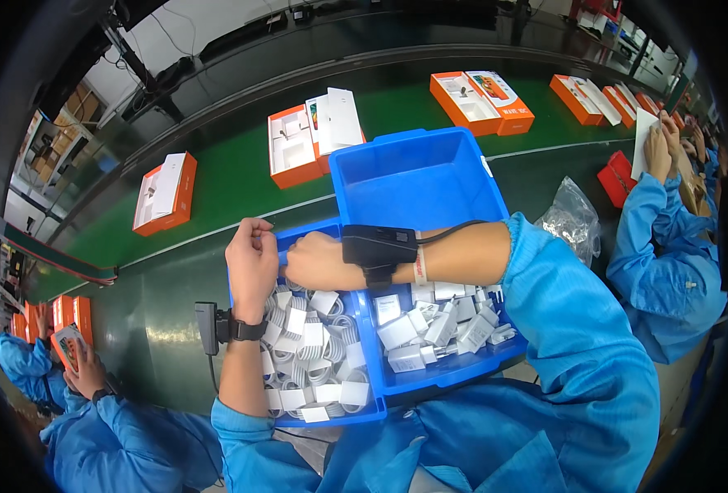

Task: Picking power adapters and cable bundles from bins and placing them into product boxes on a conveyor line.

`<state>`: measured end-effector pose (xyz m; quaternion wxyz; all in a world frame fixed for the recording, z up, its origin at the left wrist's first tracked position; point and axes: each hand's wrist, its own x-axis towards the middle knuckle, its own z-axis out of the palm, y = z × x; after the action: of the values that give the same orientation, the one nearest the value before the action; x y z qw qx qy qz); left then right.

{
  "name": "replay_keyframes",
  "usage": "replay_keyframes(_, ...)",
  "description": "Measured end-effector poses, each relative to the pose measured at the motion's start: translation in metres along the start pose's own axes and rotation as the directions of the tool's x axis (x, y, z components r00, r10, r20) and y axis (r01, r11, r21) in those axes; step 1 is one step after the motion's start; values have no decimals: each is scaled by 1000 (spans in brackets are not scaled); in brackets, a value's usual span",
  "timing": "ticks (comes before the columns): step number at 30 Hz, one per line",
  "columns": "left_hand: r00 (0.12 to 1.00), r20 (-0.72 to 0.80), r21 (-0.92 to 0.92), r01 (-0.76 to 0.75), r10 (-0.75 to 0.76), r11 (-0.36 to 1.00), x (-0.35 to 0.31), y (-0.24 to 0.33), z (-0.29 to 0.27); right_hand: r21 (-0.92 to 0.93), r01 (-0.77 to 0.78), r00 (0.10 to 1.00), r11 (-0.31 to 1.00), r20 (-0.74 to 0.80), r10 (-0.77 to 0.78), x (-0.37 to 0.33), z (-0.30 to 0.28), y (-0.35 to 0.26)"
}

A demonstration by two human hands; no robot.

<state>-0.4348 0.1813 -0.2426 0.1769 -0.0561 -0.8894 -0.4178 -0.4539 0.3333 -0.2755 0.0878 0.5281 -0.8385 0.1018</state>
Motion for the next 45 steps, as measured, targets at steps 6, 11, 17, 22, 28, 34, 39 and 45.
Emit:
replay_keyframes(6,999,-11,-19,30,-30,999,-3,1,-4,-1,141,984,990,113,-140,14,1,12)
replay_keyframes(11,999,-41,-3,14,-14,1000,-1,0,-5,-1,195,974,981,116,-193,9,-17,16)
replay_keyframes(17,990,-140,-131,-21,3,991,4,-5,-6,-1,134,991,991,-27,-134,8,-27,17)
replay_keyframes(22,993,-120,-152,-26,7,988,7,-9,-2,57,119,991,991,53,-122,-1,-29,17)
replay_keyframes(28,985,-169,-154,12,-38,988,2,-17,-12,426,-261,915,866,-177,363,-67,-160,75)
replay_keyframes(34,992,-119,-205,13,-38,979,9,-2,0,78,-911,342,406,-409,846,-276,-165,307)
replay_keyframes(39,992,-98,-189,54,-74,981,4,-13,-3,200,-971,87,131,-215,973,-299,-132,332)
replay_keyframes(45,994,-75,-189,62,-77,980,4,-10,2,30,-998,41,52,-293,955,-312,-103,359)
